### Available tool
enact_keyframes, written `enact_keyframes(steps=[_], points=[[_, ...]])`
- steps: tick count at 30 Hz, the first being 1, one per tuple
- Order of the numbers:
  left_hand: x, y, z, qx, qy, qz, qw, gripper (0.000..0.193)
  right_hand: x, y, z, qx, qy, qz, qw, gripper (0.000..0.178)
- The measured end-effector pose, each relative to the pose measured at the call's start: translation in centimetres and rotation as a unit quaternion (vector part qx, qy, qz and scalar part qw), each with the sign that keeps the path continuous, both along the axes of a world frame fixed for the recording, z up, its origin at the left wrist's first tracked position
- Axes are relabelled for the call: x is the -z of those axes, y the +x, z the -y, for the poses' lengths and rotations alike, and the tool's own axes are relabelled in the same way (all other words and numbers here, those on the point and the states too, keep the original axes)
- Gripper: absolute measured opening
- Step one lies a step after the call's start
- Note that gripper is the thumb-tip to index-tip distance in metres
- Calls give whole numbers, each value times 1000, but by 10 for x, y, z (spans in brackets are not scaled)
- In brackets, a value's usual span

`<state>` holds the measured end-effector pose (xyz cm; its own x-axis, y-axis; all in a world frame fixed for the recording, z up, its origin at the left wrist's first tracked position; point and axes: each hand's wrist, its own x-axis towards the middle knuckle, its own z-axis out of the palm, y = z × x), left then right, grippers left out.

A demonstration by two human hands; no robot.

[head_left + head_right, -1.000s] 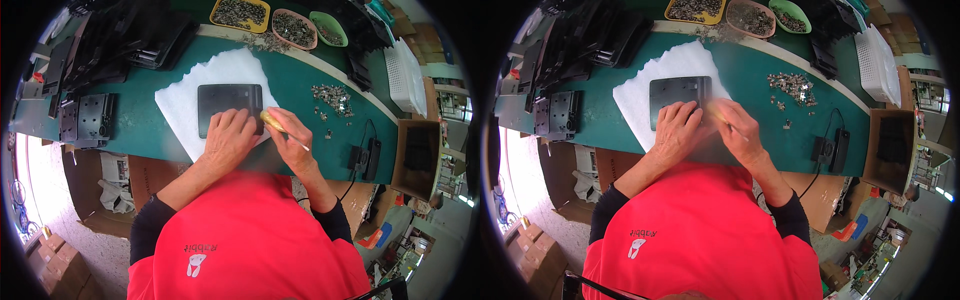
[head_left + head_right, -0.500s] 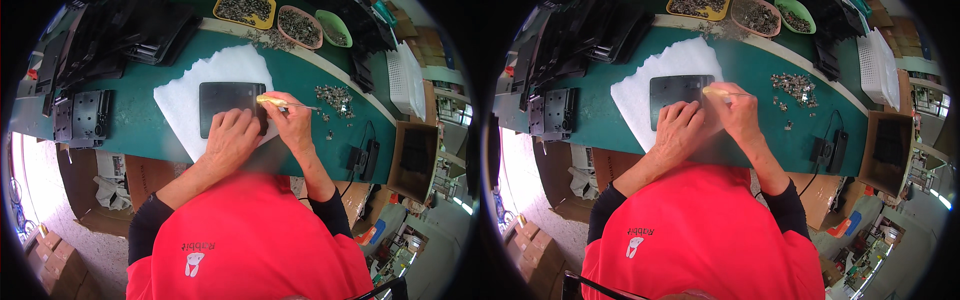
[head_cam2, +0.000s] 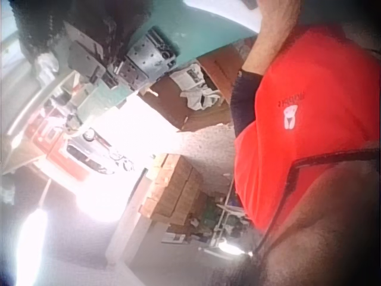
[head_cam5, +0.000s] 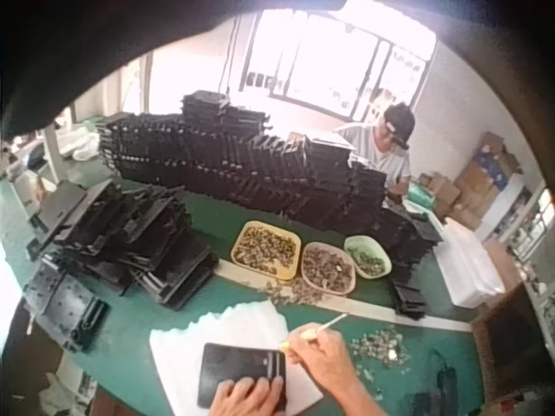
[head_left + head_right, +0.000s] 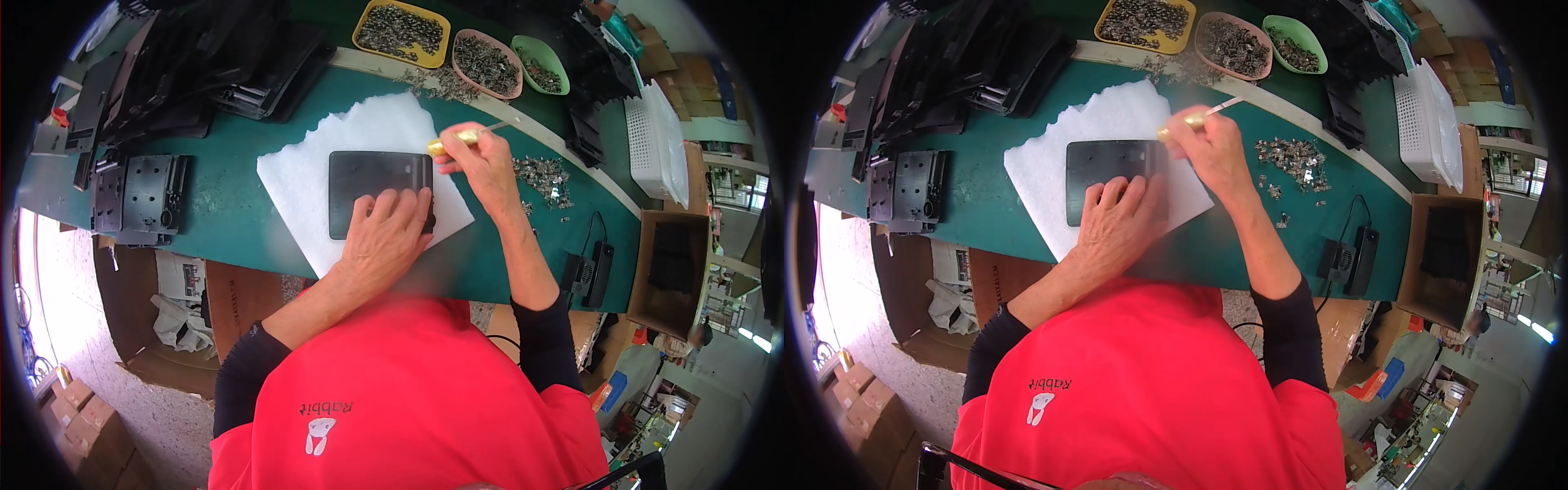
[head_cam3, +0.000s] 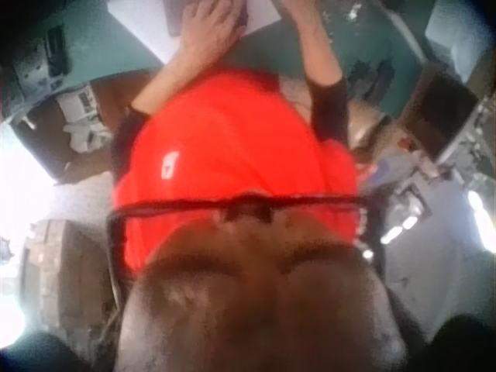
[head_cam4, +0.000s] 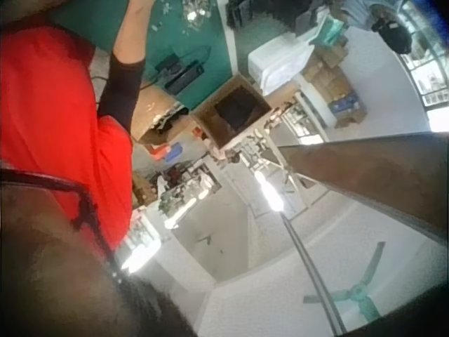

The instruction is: The person uses a small screwdriver to fasten screws into a black rectangular electronic component on a green workbench. They repeatedly pick up screws from the table, align them with screw holes, and tighten them. Completed units are stacked to the left, and trays of screws are visible nearby.

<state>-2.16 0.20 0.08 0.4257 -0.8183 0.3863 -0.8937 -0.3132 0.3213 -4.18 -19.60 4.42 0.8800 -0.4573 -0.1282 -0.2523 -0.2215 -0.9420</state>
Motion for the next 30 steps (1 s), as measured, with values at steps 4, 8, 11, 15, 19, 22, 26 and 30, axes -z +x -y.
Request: enact_keyframes(steps=[4,8,11,15,19,22,26,30], points=[[-1,0,-1,-4,-14,-2,1000,64,-6,23,2,-74,-125,-79,986,24],[-2,1,-2,-5,-17,-6,1000,62,-3,23,-8,-130,-330,-2,935,18],[-3,1,-2,2,-15,-14,1000,62,8,7,-24,-105,-449,89,883,16],[-1,2,-3,7,-12,-2,1000,61,17,-23,-46,-24,-351,106,930,9],[1,1,-3,0,-38,-19,999,60,9,-25,-29,35,-122,16,992,14],[-1,0,-1,-6,-47,-23,999,59,6,-13,-21,48,-130,16,990,15],[-6,0,-1,-10,-47,-11,999,58,8,-2,-29,-71,-454,139,877,13],[-1,0,-2,-7,-49,-3,999,57,31,-5,-43,-33,-389,116,913,16]])
